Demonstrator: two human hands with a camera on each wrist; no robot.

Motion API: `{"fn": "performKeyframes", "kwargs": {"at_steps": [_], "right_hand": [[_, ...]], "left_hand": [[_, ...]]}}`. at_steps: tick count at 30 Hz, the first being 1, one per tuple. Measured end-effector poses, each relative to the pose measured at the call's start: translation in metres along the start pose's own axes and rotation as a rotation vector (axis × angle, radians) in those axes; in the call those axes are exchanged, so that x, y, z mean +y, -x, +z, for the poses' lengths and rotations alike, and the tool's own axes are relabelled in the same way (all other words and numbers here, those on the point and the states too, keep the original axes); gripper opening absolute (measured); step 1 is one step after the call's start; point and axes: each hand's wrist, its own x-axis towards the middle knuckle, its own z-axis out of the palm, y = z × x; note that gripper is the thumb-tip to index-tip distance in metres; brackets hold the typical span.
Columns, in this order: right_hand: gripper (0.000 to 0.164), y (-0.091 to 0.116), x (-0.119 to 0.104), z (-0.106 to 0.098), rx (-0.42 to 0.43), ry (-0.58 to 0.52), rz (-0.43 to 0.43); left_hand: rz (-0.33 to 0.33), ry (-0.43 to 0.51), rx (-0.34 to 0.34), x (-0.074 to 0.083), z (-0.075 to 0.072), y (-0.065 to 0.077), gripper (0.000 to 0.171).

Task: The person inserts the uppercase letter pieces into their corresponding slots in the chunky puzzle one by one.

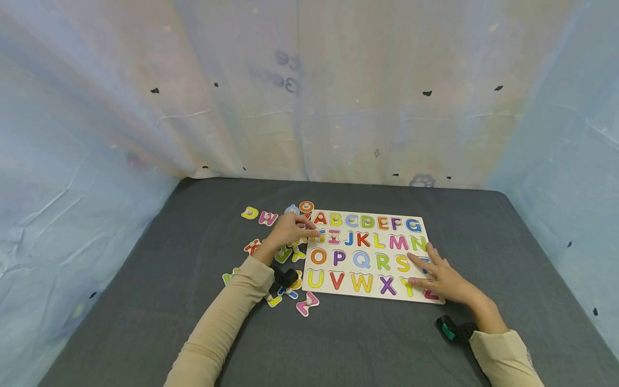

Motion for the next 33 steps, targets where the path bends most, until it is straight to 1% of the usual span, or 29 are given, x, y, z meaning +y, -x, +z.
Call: {"fn": "performKeyframes", "kwargs": {"at_steps": [5,10,14,18,22,27,30,33], "right_hand": [[0.077,-0.001,-0.001,-0.001,0.006,0.006,0.002],[0.076,0.001,-0.001,-0.002,0.005,-0.004,-0.004],[0.074,0.005,0.001,-0.002,0.014,-0.035,-0.03],[0.073,0.006,0.001,0.002,0.026,-0.06,-0.049],[0.073,0.005,0.0,0.004,0.029,-0.064,-0.045],[0.074,0.004,-0.002,0.002,0.038,-0.034,-0.024],[0.074,0.004,-0.003,0.001,0.036,-0.029,-0.026],[0.075,0.004,-0.003,0.0,0.031,-0.029,-0.023]], "left_hand": [[0.018,0.03,-0.009,0.009,0.009,-0.007,0.021],[-0.002,0.044,-0.008,0.019,0.025,-0.012,0.02],[-0.02,0.007,-0.008,0.024,0.042,-0.015,0.02],[-0.031,-0.056,-0.021,0.025,0.054,-0.018,0.022],[-0.056,-0.114,-0.022,0.023,0.058,-0.022,0.02],[-0.049,-0.183,-0.014,0.026,0.057,-0.026,0.02],[-0.048,-0.234,-0.017,0.029,0.058,-0.026,0.02],[-0.049,-0.265,-0.028,0.031,0.058,-0.026,0.019]]}}
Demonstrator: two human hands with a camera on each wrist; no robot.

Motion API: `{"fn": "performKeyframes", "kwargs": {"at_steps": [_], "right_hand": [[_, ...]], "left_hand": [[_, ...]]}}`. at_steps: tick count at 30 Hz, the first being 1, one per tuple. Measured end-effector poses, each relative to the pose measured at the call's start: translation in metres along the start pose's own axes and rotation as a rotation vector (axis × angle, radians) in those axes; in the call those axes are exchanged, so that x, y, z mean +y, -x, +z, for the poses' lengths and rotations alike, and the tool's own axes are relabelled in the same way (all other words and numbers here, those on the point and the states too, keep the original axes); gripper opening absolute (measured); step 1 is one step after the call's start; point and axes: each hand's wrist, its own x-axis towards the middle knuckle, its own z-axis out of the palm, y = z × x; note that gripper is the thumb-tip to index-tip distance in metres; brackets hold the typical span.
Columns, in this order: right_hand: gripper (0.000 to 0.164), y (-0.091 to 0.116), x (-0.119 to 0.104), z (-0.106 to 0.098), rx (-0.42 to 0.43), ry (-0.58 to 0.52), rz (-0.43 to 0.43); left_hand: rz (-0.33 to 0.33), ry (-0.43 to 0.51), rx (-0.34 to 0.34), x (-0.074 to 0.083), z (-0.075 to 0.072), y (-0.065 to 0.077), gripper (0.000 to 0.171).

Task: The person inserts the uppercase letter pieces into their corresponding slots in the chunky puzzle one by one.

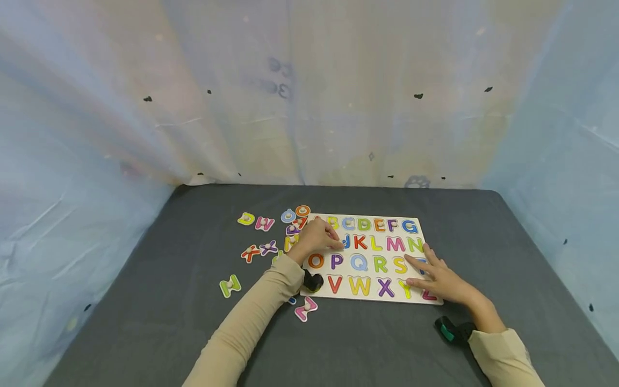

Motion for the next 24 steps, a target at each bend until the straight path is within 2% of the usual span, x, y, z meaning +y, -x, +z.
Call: {"fn": "performKeyframes", "kwargs": {"at_steps": [11,20,24], "right_hand": [[0.076,-0.0016,0.0004,-0.0005,-0.014,0.003,0.023],[0.075,-0.0032,0.001,-0.0008,-0.014,0.001,0.009],[0.074,-0.0025,0.0021,-0.0013,-0.01,0.0,0.005]], "left_hand": [[0.136,-0.107,-0.1,0.0013,-0.0085,-0.0023,0.009],[0.154,-0.096,-0.203,0.0065,-0.0062,-0.004,0.014],[0.148,-0.126,-0.177,0.0091,-0.0049,-0.0038,0.012]]}}
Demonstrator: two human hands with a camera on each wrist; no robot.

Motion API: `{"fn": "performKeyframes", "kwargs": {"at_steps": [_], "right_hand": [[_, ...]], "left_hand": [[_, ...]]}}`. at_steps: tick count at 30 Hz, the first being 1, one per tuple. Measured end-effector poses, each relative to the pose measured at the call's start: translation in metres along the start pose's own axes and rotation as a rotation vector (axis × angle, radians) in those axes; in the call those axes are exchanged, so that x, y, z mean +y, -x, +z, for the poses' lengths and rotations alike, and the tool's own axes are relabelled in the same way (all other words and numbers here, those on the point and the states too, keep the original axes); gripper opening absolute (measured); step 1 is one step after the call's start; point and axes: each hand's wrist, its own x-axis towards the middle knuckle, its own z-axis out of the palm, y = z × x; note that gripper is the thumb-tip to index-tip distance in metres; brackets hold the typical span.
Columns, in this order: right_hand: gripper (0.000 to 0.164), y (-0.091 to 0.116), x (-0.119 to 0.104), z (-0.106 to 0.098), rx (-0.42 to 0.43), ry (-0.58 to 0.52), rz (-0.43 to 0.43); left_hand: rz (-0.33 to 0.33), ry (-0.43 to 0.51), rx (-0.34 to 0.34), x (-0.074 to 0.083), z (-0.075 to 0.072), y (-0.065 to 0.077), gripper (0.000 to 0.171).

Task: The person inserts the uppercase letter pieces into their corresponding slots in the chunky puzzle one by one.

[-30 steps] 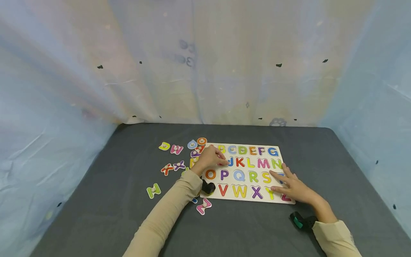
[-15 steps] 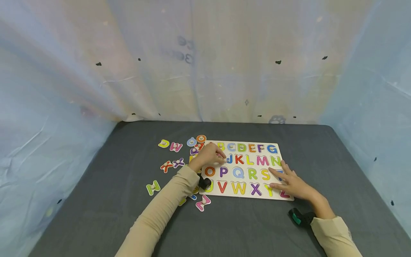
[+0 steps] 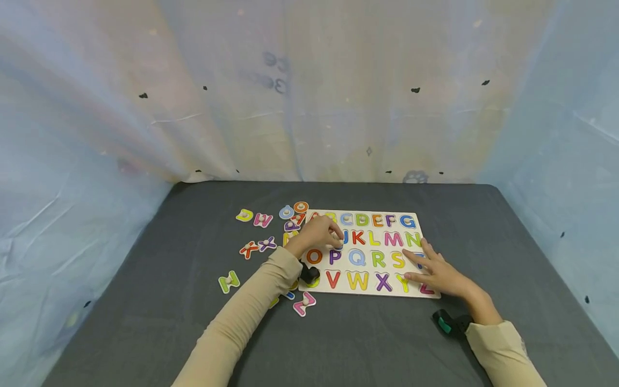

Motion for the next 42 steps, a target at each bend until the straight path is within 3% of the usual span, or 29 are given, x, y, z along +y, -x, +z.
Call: {"fn": "performKeyframes", "kwargs": {"at_steps": [7,13,25,33,42], "right_hand": [[0.074,-0.001,0.0,-0.001,-0.005,0.003,-0.004],[0.075,0.0,-0.001,-0.001,-0.01,-0.008,0.009],[0.074,0.0,-0.002,0.0,-0.006,-0.003,0.001],[0.075,0.0,0.0,0.0,-0.015,-0.008,0.018],[0.075,0.0,-0.002,0.0,-0.019,0.002,0.022]], "left_hand": [[-0.003,0.051,0.048,0.002,0.002,-0.006,0.01],[-0.044,0.073,0.052,0.005,0.003,-0.014,0.012],[-0.099,0.154,0.054,0.002,0.002,-0.014,0.012],[-0.018,0.218,0.076,-0.006,-0.009,-0.001,0.016],[0.083,0.227,0.115,-0.041,-0.036,0.028,0.024]]}}
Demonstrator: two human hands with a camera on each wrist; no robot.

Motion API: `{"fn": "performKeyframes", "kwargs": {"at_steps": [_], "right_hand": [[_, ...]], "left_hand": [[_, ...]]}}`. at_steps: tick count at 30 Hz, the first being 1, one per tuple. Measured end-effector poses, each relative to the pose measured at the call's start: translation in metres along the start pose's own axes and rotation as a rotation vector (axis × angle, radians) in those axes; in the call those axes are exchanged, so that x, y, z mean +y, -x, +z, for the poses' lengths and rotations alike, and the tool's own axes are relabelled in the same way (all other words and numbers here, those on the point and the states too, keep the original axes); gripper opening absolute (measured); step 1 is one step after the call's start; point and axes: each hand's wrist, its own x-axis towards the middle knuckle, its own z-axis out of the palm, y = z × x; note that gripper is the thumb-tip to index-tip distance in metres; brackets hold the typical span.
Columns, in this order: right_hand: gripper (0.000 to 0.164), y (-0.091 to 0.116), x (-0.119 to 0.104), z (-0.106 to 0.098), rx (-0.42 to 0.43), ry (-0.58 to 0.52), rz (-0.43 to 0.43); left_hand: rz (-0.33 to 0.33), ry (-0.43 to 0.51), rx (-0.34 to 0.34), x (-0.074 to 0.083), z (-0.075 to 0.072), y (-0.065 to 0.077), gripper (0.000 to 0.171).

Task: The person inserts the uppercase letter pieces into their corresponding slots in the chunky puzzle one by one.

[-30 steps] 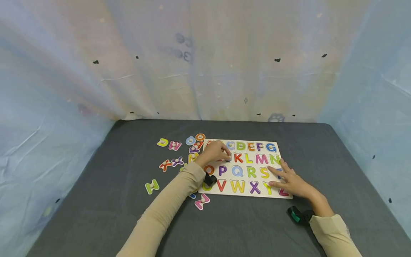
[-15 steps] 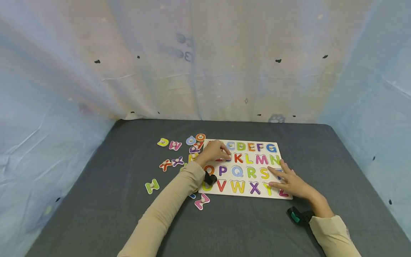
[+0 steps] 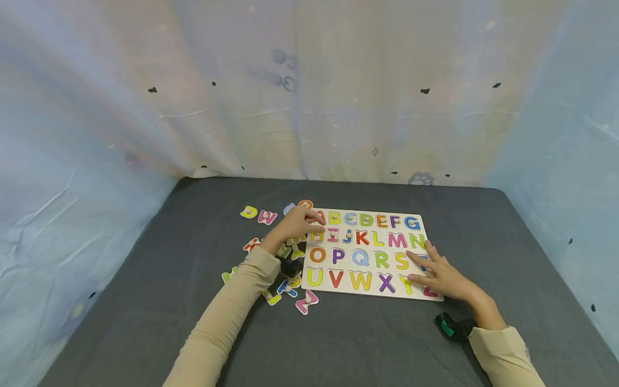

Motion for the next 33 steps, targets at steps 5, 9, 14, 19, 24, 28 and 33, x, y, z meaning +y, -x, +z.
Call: {"fn": "performKeyframes", "kwargs": {"at_steps": [5,9,14,19,24,28,33], "right_hand": [[0.075,0.0,0.0,0.0,0.003,-0.002,-0.001],[0.075,0.0,0.0,0.0,0.006,0.0,-0.003],[0.076,0.0,-0.001,-0.001,0.005,-0.002,0.0],[0.076,0.0,-0.002,0.0,-0.002,-0.012,0.007],[0.076,0.001,-0.002,0.0,-0.001,-0.006,0.001],[0.075,0.001,-0.001,0.001,0.008,-0.002,-0.01],[0.075,0.001,0.0,0.001,0.01,-0.003,-0.017]], "left_hand": [[0.005,-0.003,-0.011,-0.015,-0.025,0.022,0.027],[-0.04,0.015,-0.007,-0.027,-0.04,0.038,0.028],[-0.061,0.038,0.012,-0.043,-0.051,0.052,0.03],[-0.08,0.055,0.015,-0.059,-0.059,0.065,0.03],[-0.107,0.064,0.014,-0.07,-0.067,0.078,0.029],[-0.141,0.042,0.009,-0.077,-0.073,0.086,0.031],[-0.158,0.036,-0.006,-0.089,-0.079,0.096,0.032]]}}
